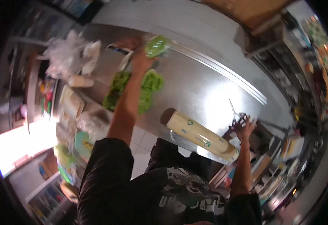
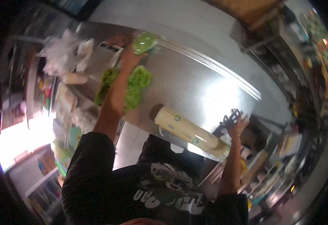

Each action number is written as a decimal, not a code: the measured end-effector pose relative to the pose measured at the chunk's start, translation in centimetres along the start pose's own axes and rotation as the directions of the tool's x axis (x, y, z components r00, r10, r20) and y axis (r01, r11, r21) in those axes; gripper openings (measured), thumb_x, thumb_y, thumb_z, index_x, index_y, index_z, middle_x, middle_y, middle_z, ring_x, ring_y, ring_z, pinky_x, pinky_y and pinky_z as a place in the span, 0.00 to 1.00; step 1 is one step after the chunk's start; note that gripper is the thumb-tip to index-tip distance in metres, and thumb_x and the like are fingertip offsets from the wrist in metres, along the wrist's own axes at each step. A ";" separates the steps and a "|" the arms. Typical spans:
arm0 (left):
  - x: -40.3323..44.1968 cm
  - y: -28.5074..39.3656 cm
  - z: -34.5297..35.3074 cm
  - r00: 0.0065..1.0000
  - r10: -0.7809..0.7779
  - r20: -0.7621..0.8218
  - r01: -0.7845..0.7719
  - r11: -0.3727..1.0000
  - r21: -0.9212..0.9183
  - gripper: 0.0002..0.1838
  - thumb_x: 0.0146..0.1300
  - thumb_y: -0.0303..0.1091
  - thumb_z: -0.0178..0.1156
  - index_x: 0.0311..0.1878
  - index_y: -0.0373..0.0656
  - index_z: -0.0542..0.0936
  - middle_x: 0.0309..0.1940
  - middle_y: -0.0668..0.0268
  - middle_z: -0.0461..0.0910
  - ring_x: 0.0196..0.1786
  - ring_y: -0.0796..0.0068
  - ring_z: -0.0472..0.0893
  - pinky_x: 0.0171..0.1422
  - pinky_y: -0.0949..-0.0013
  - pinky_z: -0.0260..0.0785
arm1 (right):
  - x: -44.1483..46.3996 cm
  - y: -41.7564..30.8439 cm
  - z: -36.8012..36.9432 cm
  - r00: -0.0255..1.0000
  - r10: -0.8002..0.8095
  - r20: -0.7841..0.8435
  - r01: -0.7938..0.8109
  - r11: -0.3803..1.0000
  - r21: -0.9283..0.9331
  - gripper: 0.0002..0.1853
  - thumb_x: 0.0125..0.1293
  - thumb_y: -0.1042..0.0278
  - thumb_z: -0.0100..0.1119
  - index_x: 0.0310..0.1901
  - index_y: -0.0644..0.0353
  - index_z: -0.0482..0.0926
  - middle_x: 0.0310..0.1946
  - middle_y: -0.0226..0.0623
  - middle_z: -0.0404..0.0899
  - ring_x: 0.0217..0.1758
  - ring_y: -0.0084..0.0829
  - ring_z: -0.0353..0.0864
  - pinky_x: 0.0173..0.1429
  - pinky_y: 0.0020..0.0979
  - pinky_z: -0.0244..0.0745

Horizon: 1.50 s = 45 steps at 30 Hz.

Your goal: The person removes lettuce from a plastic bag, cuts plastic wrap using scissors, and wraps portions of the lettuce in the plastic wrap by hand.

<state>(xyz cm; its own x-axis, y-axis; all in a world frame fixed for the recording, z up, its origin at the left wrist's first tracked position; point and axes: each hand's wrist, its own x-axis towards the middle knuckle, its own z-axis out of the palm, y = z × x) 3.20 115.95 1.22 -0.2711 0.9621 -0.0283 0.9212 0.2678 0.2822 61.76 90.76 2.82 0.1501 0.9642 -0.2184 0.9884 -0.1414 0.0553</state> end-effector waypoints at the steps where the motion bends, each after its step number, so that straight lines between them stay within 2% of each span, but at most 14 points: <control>1: 1.8 -2.0 2.0 1.000 0.002 0.010 -0.003 0.996 0.088 0.50 0.45 0.60 0.75 0.63 0.33 0.68 0.56 0.47 0.77 0.60 0.51 0.77 0.61 0.55 0.71 | 0.6 -0.1 -0.1 0.986 -0.119 0.120 0.121 0.993 -0.010 0.53 0.39 0.38 0.78 0.68 0.49 0.68 0.72 0.46 0.60 0.78 0.61 0.43 0.80 0.53 0.39; 4: 1.7 -3.5 1.3 0.994 0.106 0.015 -0.107 0.990 0.092 0.52 0.47 0.57 0.75 0.68 0.32 0.65 0.60 0.43 0.74 0.61 0.48 0.76 0.66 0.54 0.67 | 0.5 -2.1 -2.2 0.965 -0.178 0.190 0.196 0.977 -0.080 0.31 0.48 0.42 0.73 0.54 0.43 0.83 0.71 0.42 0.62 0.75 0.52 0.53 0.81 0.48 0.41; 5: 0.5 -3.5 0.8 0.994 0.083 -0.066 -0.085 0.996 -0.029 0.52 0.49 0.58 0.73 0.69 0.32 0.64 0.63 0.45 0.71 0.64 0.49 0.73 0.68 0.54 0.65 | 1.1 -0.4 1.5 0.963 -0.066 0.261 -0.137 0.714 0.687 0.29 0.49 0.44 0.72 0.54 0.43 0.83 0.69 0.40 0.65 0.73 0.48 0.56 0.81 0.47 0.40; 9: -8.2 -3.0 0.9 0.756 0.480 -0.444 -0.554 0.831 -0.044 0.42 0.64 0.50 0.66 0.71 0.33 0.62 0.69 0.46 0.65 0.70 0.48 0.65 0.75 0.49 0.56 | -1.0 -1.1 1.5 0.983 0.143 -0.118 -0.052 0.824 0.564 0.20 0.54 0.59 0.73 0.50 0.51 0.84 0.52 0.43 0.77 0.58 0.44 0.73 0.66 0.42 0.70; 11: -16.7 4.1 -6.1 0.976 0.203 -0.081 -0.219 0.904 -0.368 0.36 0.67 0.47 0.62 0.72 0.37 0.63 0.71 0.49 0.61 0.72 0.46 0.61 0.76 0.46 0.52 | -1.1 -0.9 2.6 0.946 0.322 -0.038 -0.143 0.520 0.842 0.19 0.53 0.61 0.74 0.48 0.52 0.84 0.49 0.46 0.77 0.53 0.48 0.75 0.61 0.41 0.73; 16: -32.2 3.2 -3.3 0.966 0.203 0.160 -0.062 0.783 -0.619 0.32 0.70 0.39 0.59 0.71 0.33 0.60 0.69 0.48 0.63 0.70 0.52 0.66 0.74 0.53 0.58 | -1.5 -0.7 -0.2 0.978 0.184 0.103 -0.208 0.926 0.315 0.21 0.52 0.48 0.72 0.42 0.54 0.86 0.39 0.46 0.83 0.49 0.45 0.79 0.58 0.40 0.75; 26: -39.3 2.0 2.3 0.828 0.318 0.461 0.092 0.734 -0.673 0.31 0.67 0.29 0.61 0.68 0.28 0.61 0.59 0.49 0.71 0.62 0.57 0.73 0.66 0.59 0.68 | -9.5 5.8 -4.2 0.723 0.661 0.200 -0.595 0.450 0.666 0.42 0.43 0.25 0.69 0.40 0.65 0.87 0.37 0.53 0.85 0.42 0.47 0.86 0.52 0.41 0.78; 30: -36.1 -2.4 10.8 0.673 0.048 0.738 0.499 0.707 -0.501 0.28 0.56 0.24 0.67 0.60 0.33 0.72 0.52 0.55 0.74 0.51 0.67 0.76 0.46 0.66 0.73 | -18.5 14.0 -3.0 0.561 0.821 0.107 -0.606 0.320 0.728 0.29 0.48 0.33 0.70 0.42 0.49 0.89 0.40 0.38 0.87 0.39 0.39 0.87 0.46 0.39 0.79; 32: -34.6 -7.0 17.2 0.740 0.537 0.405 0.016 0.588 -0.809 0.25 0.53 0.22 0.65 0.57 0.35 0.74 0.48 0.58 0.76 0.43 0.70 0.77 0.38 0.67 0.72 | -24.3 17.8 -3.9 0.376 0.922 -0.089 -0.563 0.304 0.768 0.35 0.50 0.27 0.65 0.37 0.59 0.88 0.31 0.46 0.86 0.34 0.42 0.87 0.42 0.40 0.79; 34: -34.7 -6.0 15.9 0.665 0.014 0.747 0.513 0.718 -0.470 0.21 0.55 0.23 0.63 0.55 0.37 0.76 0.48 0.58 0.78 0.42 0.68 0.80 0.40 0.66 0.74 | -29.3 25.5 1.6 0.181 0.968 -0.176 -0.615 0.251 0.748 0.35 0.51 0.26 0.63 0.35 0.58 0.88 0.27 0.46 0.86 0.32 0.44 0.87 0.40 0.41 0.79; 37: -38.3 1.9 7.9 0.754 0.112 0.647 0.558 0.411 -0.721 0.17 0.59 0.27 0.62 0.53 0.36 0.78 0.50 0.58 0.80 0.44 0.68 0.82 0.43 0.67 0.75 | -37.5 34.0 2.6 -0.044 0.943 -0.331 -0.746 0.189 0.639 0.33 0.53 0.28 0.62 0.38 0.56 0.87 0.30 0.42 0.87 0.33 0.44 0.86 0.40 0.43 0.79; 41: -36.6 -1.0 10.0 0.604 0.123 0.788 0.674 0.448 -0.587 0.11 0.67 0.36 0.53 0.48 0.46 0.77 0.37 0.69 0.80 0.37 0.74 0.79 0.39 0.66 0.75 | -46.1 47.3 7.2 -0.033 0.998 0.060 -0.900 -0.055 0.432 0.28 0.58 0.33 0.63 0.48 0.47 0.87 0.47 0.41 0.86 0.46 0.39 0.87 0.52 0.39 0.79; 43: -38.0 3.2 6.2 0.660 0.004 0.751 0.676 0.435 -0.595 0.10 0.66 0.42 0.56 0.46 0.51 0.78 0.33 0.74 0.79 0.29 0.78 0.77 0.26 0.72 0.66 | -47.1 48.0 5.0 0.292 0.946 -0.138 -0.749 0.316 0.583 0.34 0.56 0.31 0.63 0.54 0.50 0.84 0.47 0.47 0.85 0.51 0.42 0.85 0.55 0.40 0.77; 45: -37.6 3.9 5.4 0.662 -0.097 0.743 0.662 0.539 -0.520 0.09 0.65 0.42 0.59 0.46 0.53 0.78 0.31 0.74 0.79 0.27 0.81 0.75 0.25 0.75 0.62 | -47.6 50.7 6.9 0.283 0.959 -0.003 -0.864 0.257 0.433 0.36 0.54 0.28 0.63 0.55 0.49 0.84 0.54 0.49 0.81 0.54 0.45 0.83 0.57 0.42 0.76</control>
<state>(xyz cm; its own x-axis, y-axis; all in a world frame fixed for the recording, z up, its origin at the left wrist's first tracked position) 18.45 81.08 -1.79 -0.0610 0.6486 -0.7586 0.1718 0.7555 0.6322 104.85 36.16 9.26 0.9904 0.1383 -0.0063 0.1336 -0.9665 -0.2193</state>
